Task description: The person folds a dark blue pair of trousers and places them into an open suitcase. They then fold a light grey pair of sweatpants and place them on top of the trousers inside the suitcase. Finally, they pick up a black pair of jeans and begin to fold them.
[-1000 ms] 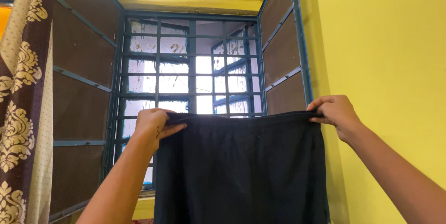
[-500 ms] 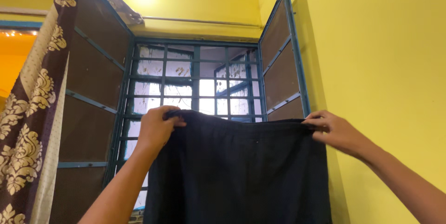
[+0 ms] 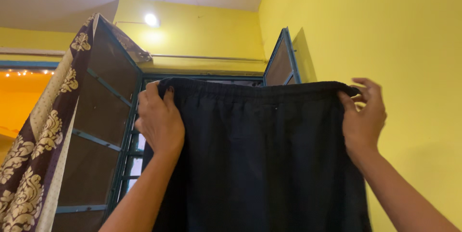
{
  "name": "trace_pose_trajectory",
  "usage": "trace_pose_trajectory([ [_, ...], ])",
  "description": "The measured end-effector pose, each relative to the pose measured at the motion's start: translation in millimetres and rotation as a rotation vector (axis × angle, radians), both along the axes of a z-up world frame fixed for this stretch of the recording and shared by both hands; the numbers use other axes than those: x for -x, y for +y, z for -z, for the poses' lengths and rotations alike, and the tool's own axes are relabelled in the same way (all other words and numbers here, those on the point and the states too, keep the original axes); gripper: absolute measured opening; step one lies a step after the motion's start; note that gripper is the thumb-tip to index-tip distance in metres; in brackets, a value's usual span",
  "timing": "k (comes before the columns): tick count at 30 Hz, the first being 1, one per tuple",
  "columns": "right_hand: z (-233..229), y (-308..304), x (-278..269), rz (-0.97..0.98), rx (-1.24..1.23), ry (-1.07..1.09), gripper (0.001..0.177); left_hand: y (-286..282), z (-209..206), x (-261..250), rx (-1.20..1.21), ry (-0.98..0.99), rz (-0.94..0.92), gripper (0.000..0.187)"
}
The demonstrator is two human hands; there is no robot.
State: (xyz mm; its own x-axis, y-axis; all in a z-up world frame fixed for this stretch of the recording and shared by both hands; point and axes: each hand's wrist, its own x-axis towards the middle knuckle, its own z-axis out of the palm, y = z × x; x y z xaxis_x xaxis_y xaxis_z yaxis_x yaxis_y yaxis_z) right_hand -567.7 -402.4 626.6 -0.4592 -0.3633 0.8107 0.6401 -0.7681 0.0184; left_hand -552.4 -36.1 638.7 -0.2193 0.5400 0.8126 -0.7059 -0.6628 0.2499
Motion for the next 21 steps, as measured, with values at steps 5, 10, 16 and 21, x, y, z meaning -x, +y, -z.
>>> trace_pose_trajectory([
  [5, -6.4, 0.8, -48.2, -0.453, -0.003, 0.239, 0.033, -30.7, 5.7, -39.5, -0.044, -0.028, 0.353, 0.029],
  [10, 24.2, 23.3, -95.6, -0.828, 0.285, 0.495, 0.030, -67.4, 39.3, -117.0, -0.184, 0.095, 0.633, 0.028],
  [16, 57.6, 48.5, -125.1, -0.804, 0.321, 0.888, 0.025, -104.9, 89.9, -198.5, -0.459, 0.131, 1.065, 0.029],
  [21, 96.0, 57.5, -155.0, -0.793, 0.367, 1.073, 0.025, -126.3, 141.9, -228.0, -0.593, 0.331, 1.248, 0.034],
])
